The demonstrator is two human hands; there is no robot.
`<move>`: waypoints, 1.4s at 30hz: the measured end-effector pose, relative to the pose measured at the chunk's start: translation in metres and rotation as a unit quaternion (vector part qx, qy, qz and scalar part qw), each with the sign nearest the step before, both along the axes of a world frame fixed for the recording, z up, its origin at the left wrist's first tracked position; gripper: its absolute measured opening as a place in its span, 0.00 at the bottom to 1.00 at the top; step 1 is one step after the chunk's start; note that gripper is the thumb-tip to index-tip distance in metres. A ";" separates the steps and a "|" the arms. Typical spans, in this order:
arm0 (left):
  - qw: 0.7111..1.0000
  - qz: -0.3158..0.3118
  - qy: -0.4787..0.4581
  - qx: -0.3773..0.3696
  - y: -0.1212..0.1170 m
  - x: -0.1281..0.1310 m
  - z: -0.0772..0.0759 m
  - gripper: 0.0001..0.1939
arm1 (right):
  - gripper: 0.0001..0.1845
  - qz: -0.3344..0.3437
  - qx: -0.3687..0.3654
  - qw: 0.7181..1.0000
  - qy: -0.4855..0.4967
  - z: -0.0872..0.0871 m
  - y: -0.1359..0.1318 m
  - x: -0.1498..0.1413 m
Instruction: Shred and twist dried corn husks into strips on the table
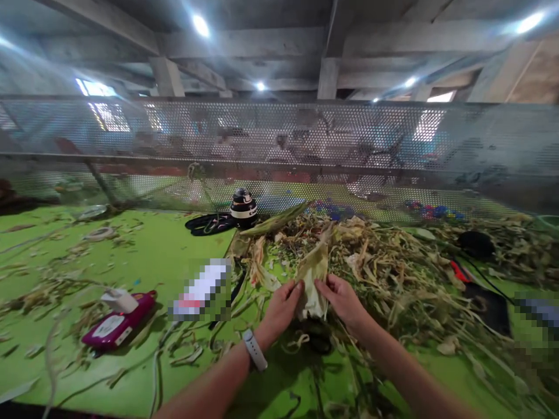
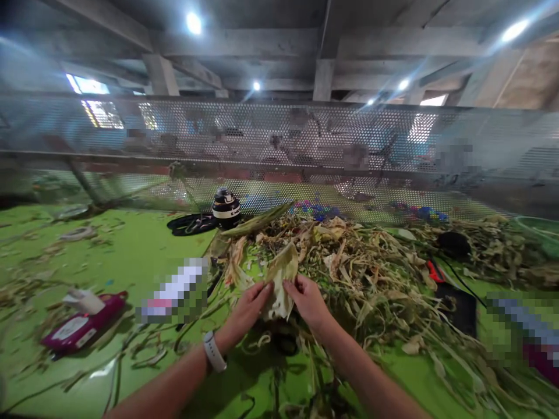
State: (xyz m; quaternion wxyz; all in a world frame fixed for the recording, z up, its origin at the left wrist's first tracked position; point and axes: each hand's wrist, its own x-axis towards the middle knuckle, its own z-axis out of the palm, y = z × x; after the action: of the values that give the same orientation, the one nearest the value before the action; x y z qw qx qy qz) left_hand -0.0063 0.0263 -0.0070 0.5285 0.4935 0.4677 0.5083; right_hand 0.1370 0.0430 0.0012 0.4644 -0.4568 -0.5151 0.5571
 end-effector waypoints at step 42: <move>0.988 0.013 0.120 0.092 -0.011 -0.006 0.001 0.13 | 0.11 0.022 0.117 0.979 -0.165 0.000 -0.016 0.001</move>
State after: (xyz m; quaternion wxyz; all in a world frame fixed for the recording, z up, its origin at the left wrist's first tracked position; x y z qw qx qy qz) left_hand -0.0122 0.0150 -0.0063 0.4143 0.5914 0.4858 0.4926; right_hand 0.1376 0.0268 0.0015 0.4107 -0.4734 -0.6562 0.4202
